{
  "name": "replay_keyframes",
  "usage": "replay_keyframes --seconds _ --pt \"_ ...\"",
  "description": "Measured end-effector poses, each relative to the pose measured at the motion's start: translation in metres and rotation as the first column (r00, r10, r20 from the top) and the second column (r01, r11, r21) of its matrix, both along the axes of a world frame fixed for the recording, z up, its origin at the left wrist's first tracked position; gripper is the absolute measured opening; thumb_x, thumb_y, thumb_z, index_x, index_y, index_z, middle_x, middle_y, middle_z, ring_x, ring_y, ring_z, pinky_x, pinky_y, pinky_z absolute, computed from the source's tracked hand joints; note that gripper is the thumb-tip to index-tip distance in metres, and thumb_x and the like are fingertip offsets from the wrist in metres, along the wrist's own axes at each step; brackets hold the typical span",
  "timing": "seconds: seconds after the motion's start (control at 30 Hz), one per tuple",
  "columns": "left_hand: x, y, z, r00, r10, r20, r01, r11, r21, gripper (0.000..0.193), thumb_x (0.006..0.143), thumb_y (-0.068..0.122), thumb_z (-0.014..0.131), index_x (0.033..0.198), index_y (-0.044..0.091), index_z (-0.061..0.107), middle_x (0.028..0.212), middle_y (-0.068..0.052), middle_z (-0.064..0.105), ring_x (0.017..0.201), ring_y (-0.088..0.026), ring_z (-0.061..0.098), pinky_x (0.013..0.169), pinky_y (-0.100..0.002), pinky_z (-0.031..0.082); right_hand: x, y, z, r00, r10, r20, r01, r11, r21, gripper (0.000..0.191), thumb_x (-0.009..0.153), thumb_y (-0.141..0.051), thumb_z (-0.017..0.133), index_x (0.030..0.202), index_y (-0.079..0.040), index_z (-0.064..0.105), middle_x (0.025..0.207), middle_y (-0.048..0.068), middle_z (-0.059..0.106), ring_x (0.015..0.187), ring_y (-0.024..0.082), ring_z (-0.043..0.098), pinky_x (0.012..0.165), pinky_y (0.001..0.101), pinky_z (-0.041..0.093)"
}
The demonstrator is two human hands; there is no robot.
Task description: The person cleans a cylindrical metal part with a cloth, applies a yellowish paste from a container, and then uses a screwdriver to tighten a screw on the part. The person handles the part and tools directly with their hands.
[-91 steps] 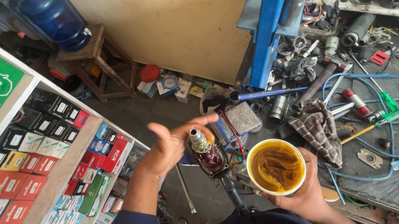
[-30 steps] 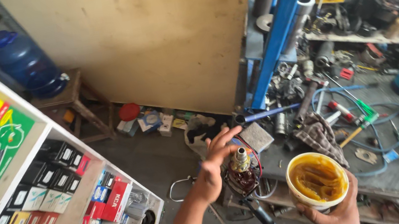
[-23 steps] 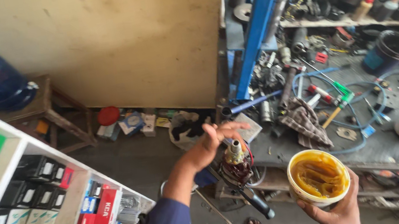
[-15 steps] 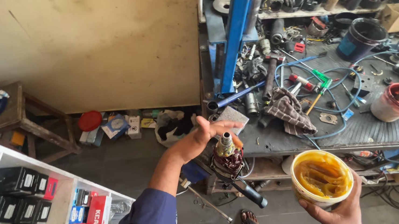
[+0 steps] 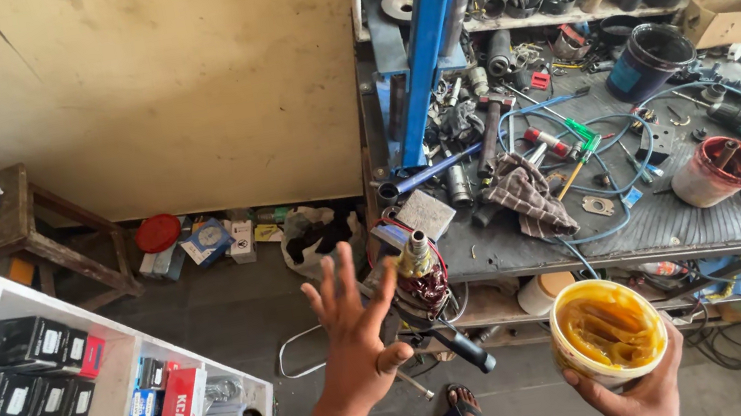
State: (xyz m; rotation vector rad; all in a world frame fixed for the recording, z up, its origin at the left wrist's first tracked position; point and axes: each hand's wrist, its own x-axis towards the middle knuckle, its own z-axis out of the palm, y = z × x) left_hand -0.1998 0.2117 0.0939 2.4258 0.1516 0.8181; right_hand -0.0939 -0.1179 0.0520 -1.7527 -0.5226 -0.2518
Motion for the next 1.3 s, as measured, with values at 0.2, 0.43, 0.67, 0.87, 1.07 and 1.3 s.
replay_keyframes --seconds 0.2,0.43,0.67,0.87,1.07,1.3 --pt "0.008 -0.019 -0.002 0.999 0.010 -0.034 -0.009 1.000 0.009 0.116 0.078 0.096 0.006 0.167 0.021 0.015 0.171 -0.035 -0.001 0.157 -0.060 -0.003 0.118 -0.077 -0.009 -0.005 0.002 0.001 1.000 0.008 0.028 -0.006 0.998 -0.066 0.109 0.058 -0.015 0.090 0.145 0.001 0.025 0.138 0.018 0.054 0.128 0.024 0.059 0.110 0.0394 0.046" --pt "0.003 -0.013 -0.017 0.974 0.220 -0.058 -0.203 0.956 0.212 0.112 0.074 0.094 0.008 0.166 0.031 0.018 0.170 -0.034 0.004 0.156 -0.061 0.000 0.114 -0.081 -0.009 -0.008 0.002 0.001 1.000 -0.013 0.006 0.014 0.995 -0.100 0.108 0.058 -0.016 0.090 0.143 0.001 0.027 0.135 0.017 0.054 0.126 0.023 0.058 0.109 0.0384 0.045" --pt "0.008 -0.020 -0.018 0.946 0.306 -0.107 -0.228 0.863 0.451 0.114 0.070 0.097 0.009 0.163 0.031 0.017 0.170 -0.030 0.003 0.154 -0.059 -0.003 0.112 -0.081 -0.009 -0.002 -0.001 -0.003 1.000 0.011 0.016 -0.010 0.995 -0.095 0.109 0.057 -0.018 0.090 0.144 0.001 0.027 0.135 0.016 0.055 0.125 0.022 0.058 0.110 0.0378 0.044" --pt "0.019 -0.006 -0.002 0.996 -0.060 0.070 0.068 0.990 -0.126 0.113 0.082 0.096 0.006 0.169 0.024 0.003 0.172 -0.036 -0.011 0.159 -0.060 -0.012 0.123 -0.077 -0.008 0.006 -0.008 -0.006 0.998 0.039 -0.044 -0.042 0.997 -0.063 0.107 0.060 -0.018 0.090 0.144 0.000 0.025 0.135 0.015 0.056 0.125 0.021 0.059 0.108 0.0373 0.045" --pt "0.019 -0.017 -0.019 0.994 -0.057 -0.094 0.065 0.995 0.082 0.110 0.077 0.094 0.003 0.166 0.029 0.009 0.172 -0.033 -0.009 0.157 -0.060 -0.009 0.117 -0.079 -0.013 0.014 -0.013 -0.008 1.000 -0.006 -0.027 0.003 0.995 -0.097 0.107 0.059 -0.015 0.090 0.144 -0.001 0.025 0.135 0.015 0.055 0.126 0.021 0.058 0.109 0.0369 0.045" --pt "-0.003 -0.031 -0.039 0.988 0.119 -0.096 -0.103 0.982 0.156 0.107 0.079 0.093 0.013 0.164 0.028 0.019 0.168 -0.036 -0.004 0.152 -0.064 -0.006 0.112 -0.082 -0.007 0.035 -0.023 -0.009 0.993 0.036 -0.114 -0.039 0.999 -0.024 0.111 0.060 -0.014 0.090 0.146 -0.002 0.021 0.135 0.015 0.054 0.126 0.021 0.057 0.106 0.0368 0.046"
